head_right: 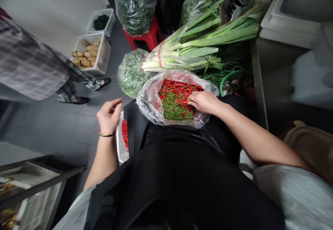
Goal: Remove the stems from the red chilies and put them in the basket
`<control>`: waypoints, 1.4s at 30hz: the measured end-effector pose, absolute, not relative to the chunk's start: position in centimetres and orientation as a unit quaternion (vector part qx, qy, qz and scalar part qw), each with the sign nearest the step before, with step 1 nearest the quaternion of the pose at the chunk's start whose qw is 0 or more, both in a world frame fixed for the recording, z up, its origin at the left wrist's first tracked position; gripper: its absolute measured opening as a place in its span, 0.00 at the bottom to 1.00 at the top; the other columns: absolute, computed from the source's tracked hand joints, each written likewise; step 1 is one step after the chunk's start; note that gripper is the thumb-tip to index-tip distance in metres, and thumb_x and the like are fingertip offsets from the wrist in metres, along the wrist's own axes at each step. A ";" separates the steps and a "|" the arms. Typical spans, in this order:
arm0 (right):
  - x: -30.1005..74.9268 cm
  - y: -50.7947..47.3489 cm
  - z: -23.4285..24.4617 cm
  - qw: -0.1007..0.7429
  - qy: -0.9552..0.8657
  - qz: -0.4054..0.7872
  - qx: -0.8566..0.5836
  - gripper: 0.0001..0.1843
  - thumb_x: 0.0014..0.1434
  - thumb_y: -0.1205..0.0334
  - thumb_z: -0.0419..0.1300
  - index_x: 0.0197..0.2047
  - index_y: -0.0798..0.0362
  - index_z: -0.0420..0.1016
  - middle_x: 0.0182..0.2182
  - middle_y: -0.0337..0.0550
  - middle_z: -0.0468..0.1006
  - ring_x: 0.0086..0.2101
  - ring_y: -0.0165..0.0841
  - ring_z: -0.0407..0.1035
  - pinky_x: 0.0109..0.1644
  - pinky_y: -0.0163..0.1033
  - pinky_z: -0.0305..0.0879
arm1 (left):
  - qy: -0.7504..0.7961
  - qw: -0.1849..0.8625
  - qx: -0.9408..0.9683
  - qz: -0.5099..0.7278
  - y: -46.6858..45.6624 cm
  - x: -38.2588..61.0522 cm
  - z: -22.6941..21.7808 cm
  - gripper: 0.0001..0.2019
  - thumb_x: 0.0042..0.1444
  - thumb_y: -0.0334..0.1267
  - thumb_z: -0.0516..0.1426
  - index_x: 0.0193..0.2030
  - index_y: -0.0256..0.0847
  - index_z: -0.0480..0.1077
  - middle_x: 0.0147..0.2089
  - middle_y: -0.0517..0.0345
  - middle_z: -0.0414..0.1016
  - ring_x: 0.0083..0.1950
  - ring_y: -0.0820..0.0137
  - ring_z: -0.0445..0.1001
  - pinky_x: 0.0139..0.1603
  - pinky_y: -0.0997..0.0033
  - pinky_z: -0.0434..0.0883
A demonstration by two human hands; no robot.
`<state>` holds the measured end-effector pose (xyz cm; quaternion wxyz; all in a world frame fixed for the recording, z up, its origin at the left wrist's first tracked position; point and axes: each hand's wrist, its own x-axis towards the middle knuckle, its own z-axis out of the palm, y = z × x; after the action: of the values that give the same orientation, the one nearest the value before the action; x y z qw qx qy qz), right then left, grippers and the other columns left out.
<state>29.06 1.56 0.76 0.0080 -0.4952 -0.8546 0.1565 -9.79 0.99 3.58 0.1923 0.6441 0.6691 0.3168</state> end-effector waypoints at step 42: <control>25.9 1.5 -2.5 0.153 -0.774 0.133 -0.600 0.15 0.65 0.56 0.50 0.47 0.54 0.73 0.46 0.53 0.76 0.40 0.41 0.73 0.39 0.42 0.67 | 0.390 0.830 0.380 0.121 2.0 7.1 -2.8 0.17 0.46 0.49 0.61 0.22 0.37 0.64 0.14 0.69 0.52 0.14 0.81 0.48 0.18 0.75 0.43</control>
<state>25.86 1.54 -2.51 0.1532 -0.5996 -0.7741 0.1332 7.11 2.03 -2.80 0.8300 0.3798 0.3901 0.1209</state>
